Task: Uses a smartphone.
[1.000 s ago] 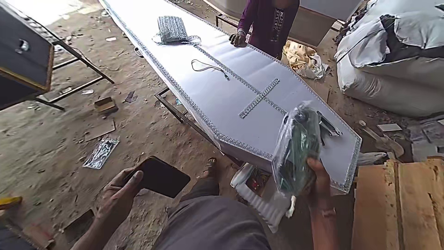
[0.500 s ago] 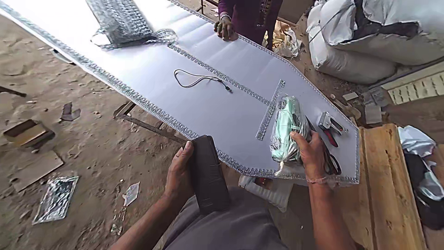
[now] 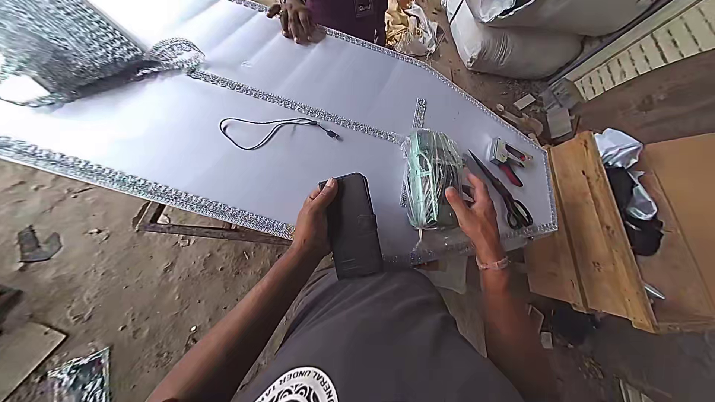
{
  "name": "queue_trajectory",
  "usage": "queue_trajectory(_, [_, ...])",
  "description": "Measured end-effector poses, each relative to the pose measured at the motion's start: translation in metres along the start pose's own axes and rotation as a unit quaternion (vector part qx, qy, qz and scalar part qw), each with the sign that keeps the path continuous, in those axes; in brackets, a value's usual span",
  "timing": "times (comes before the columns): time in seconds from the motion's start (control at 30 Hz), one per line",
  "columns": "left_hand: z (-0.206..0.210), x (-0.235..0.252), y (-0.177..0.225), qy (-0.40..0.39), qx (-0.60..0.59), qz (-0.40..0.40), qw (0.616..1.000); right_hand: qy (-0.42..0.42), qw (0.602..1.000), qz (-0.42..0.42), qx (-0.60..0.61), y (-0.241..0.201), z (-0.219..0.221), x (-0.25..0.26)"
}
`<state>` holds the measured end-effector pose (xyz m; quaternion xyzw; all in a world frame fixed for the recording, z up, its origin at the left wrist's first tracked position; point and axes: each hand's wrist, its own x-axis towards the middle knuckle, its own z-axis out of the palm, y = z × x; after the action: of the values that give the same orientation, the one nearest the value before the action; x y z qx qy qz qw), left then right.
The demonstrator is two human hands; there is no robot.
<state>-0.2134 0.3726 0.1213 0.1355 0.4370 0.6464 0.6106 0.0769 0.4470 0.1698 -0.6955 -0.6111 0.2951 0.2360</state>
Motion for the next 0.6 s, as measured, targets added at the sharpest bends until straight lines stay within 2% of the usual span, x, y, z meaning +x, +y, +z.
queue_trajectory(0.07, [0.001, 0.007, -0.008, -0.004, 0.008, -0.022, 1.000, 0.003, 0.993, -0.072, 0.089, 0.027, -0.005, -0.009])
queue_trajectory(0.13, [0.000, 0.010, -0.018, -0.015, 0.014, -0.039, 0.999, -0.033, 0.979, -0.153, 0.128, 0.054, -0.003, -0.018])
queue_trajectory(0.2, [0.002, 0.011, -0.025, -0.018, 0.024, -0.038, 0.999, -0.054, 0.969, -0.226, 0.081, 0.074, 0.003, -0.024])
queue_trajectory(0.27, [0.001, 0.012, -0.032, -0.025, 0.030, -0.015, 0.999, -0.036, 0.961, -0.276, 0.014, 0.084, 0.011, -0.027])
queue_trajectory(0.4, [-0.003, 0.011, -0.042, -0.046, 0.039, 0.051, 0.997, 0.021, 0.952, -0.305, -0.022, 0.085, 0.024, -0.026])
queue_trajectory(0.6, [0.000, 0.007, -0.049, -0.014, 0.083, 0.100, 0.991, 0.088, 0.941, -0.327, -0.013, 0.091, 0.039, -0.022])
